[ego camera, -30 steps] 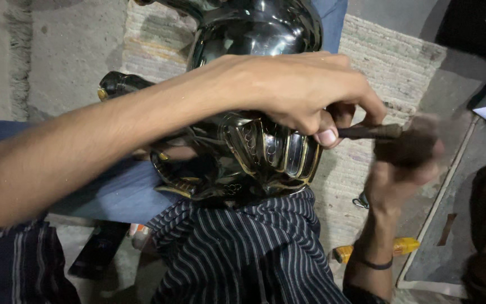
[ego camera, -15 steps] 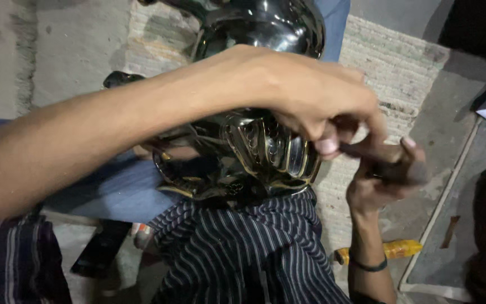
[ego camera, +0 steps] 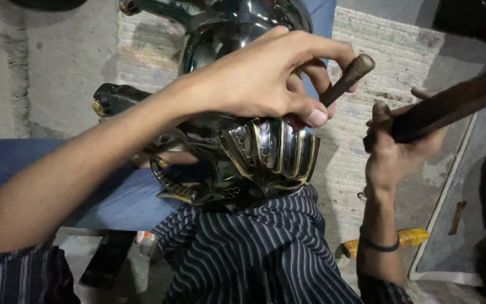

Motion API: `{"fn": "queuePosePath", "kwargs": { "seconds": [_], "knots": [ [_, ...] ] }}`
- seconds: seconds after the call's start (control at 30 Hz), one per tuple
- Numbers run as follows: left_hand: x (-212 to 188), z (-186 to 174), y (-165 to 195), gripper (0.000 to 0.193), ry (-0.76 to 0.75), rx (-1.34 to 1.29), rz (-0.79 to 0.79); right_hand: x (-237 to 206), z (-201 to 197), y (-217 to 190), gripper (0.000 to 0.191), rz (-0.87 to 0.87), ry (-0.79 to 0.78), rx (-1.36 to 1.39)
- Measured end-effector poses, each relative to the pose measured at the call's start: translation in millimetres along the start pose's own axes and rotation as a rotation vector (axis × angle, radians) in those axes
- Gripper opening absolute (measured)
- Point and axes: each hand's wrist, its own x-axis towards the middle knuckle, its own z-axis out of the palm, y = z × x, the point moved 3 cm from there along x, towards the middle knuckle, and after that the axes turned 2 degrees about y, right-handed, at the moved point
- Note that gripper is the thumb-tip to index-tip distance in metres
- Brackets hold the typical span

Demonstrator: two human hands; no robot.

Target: The person holds a small cylindrical metal rod against a curved chrome metal object and repeatedly taps the rod with a wooden mallet. The person adjusts the rod's position occasionally while continuing to strike it to shape or flatten the metal surface.

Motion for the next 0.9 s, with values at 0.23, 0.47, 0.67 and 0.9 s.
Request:
{"fn": "queuePosePath", "kwargs": {
  "seconds": [0.23, 0.47, 0.67, 0.9],
  "knots": [
    [-1, 1, -9, 0.061, 0.081, 0.203, 0.043, 20, -2, -4, 0.034, -0.258, -0.186, -0.029],
    [-2, 3, -13, 0.060, 0.149, 0.342, 0.110, 40, -9, -17, 0.045, -0.521, -0.349, -0.444],
    [0, 6, -11, 0.059, 0.148, 0.383, 0.087, 60, -16, -22, 0.048, -0.436, -0.418, -0.415],
    [1, 8, -7, 0.055, 0.115, 0.405, 0.031, 50, -18, -10, 0.047, -0.208, -0.461, -0.227]
  ]
}}
